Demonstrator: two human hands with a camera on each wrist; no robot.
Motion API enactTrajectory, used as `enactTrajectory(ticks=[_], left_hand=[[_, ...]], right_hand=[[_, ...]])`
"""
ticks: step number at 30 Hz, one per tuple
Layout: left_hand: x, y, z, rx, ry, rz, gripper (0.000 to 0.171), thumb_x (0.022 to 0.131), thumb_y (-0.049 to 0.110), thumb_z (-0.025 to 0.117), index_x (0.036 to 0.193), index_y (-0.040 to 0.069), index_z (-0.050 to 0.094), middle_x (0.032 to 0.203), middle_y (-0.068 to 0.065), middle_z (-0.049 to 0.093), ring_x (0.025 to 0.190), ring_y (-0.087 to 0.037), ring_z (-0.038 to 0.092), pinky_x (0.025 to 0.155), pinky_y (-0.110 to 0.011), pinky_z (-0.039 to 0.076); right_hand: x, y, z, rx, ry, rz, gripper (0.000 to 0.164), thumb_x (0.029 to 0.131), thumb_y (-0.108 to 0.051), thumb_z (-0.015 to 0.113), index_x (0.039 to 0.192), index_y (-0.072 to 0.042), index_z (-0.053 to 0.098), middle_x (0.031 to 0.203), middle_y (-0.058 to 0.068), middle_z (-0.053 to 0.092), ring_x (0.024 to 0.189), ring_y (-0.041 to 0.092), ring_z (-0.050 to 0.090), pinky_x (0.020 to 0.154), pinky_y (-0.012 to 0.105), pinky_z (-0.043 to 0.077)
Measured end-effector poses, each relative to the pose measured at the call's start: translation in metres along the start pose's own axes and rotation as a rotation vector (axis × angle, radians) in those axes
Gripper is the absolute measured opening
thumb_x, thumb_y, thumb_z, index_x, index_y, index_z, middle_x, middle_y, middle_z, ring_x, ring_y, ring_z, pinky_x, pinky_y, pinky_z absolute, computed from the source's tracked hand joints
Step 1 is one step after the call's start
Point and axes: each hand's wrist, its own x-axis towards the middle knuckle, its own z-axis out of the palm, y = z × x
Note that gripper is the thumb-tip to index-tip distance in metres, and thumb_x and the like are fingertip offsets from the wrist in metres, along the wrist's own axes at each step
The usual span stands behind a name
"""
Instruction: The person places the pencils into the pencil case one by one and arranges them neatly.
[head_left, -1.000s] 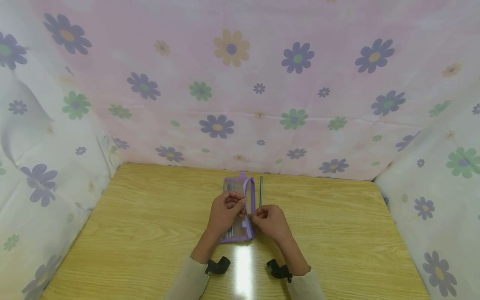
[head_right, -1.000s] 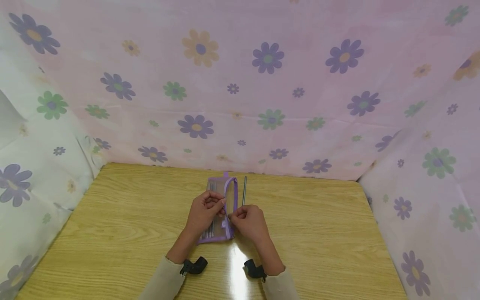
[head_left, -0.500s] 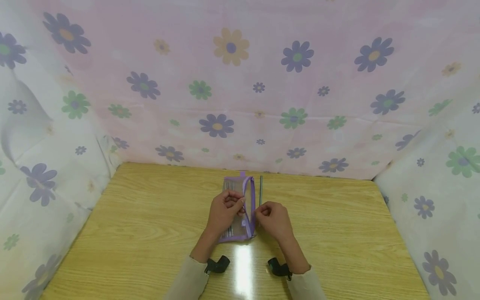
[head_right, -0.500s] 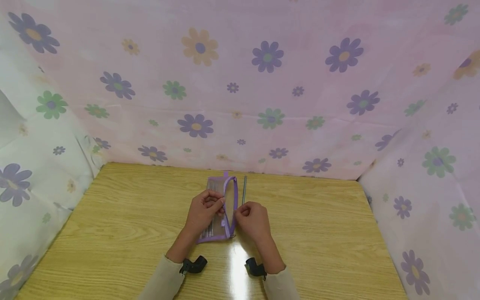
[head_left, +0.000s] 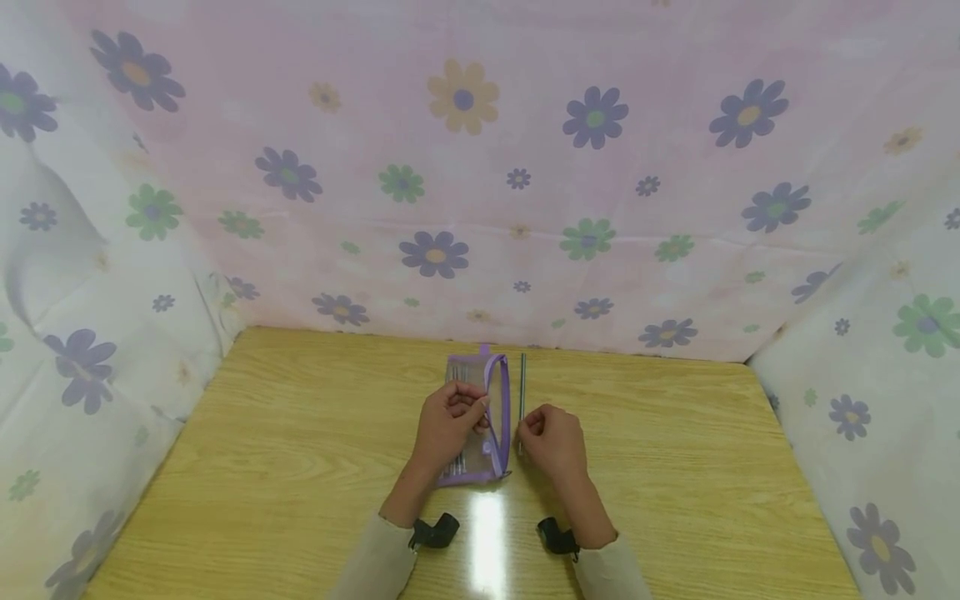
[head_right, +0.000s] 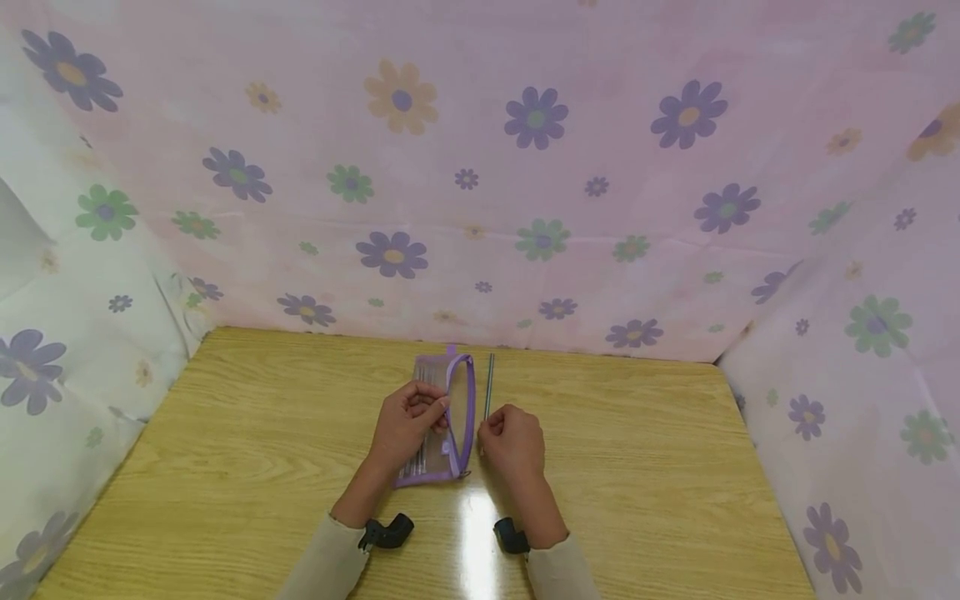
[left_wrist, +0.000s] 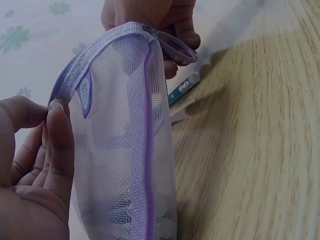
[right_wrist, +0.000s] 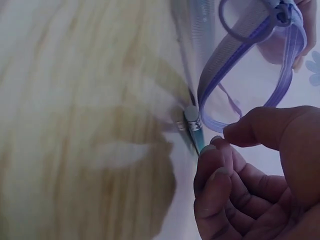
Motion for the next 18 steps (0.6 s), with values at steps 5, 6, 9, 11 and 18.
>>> enactTrajectory(ticks=[5,6,9,11,18], left_hand=[[0.0000,-0.0007,-0.0005,0.003,-0.001,-0.001,0.009,0.101,0.002,0.073,0.107,-0.003,0.070,0.091,-0.022,0.071,0.068,-0.019,0.071,0.060,-0.028,0.063],[0.0001,-0.0010,-0.0006,0.003,0.000,-0.001,0.008,0.101,0.002,0.072,0.107,-0.003,0.070,0.091,-0.022,0.072,0.068,-0.019,0.071,0.060,-0.028,0.063],[0.0003,-0.0014,-0.0006,0.001,0.002,-0.003,0.008,0.101,0.002,0.072,0.107,-0.003,0.069,0.091,-0.022,0.071,0.068,-0.019,0.071,0.060,-0.027,0.063],[0.0004,-0.0016,-0.0006,0.001,0.004,-0.005,0.008,0.101,0.001,0.072,0.107,-0.003,0.069,0.091,-0.022,0.071,0.068,-0.019,0.071,0.060,-0.027,0.063],[0.0009,-0.0019,-0.0005,0.006,0.006,-0.002,0.007,0.100,0.000,0.072,0.106,-0.003,0.070,0.090,-0.022,0.071,0.067,-0.018,0.071,0.059,-0.027,0.063]], right_hand=[[0.0002,0.0034,0.0027,-0.016,-0.001,0.026,0.010,0.088,-0.010,0.077,0.082,-0.004,0.072,0.070,0.001,0.068,0.061,0.012,0.060,0.055,0.028,0.054],[0.0003,0.0039,0.0032,-0.017,-0.003,0.028,0.011,0.088,-0.010,0.078,0.082,-0.003,0.072,0.070,0.002,0.068,0.061,0.012,0.060,0.055,0.029,0.054],[0.0012,0.0056,0.0051,-0.033,-0.004,0.029,0.012,0.088,-0.011,0.079,0.081,-0.004,0.072,0.070,0.001,0.068,0.061,0.012,0.060,0.055,0.029,0.054],[0.0020,0.0065,0.0062,-0.046,0.000,0.025,0.013,0.087,-0.012,0.079,0.080,-0.004,0.071,0.069,0.001,0.067,0.060,0.012,0.058,0.054,0.028,0.053],[0.0020,0.0064,0.0082,-0.051,0.013,0.048,0.011,0.084,-0.007,0.078,0.075,-0.005,0.072,0.067,0.002,0.067,0.057,0.013,0.057,0.050,0.027,0.050]])
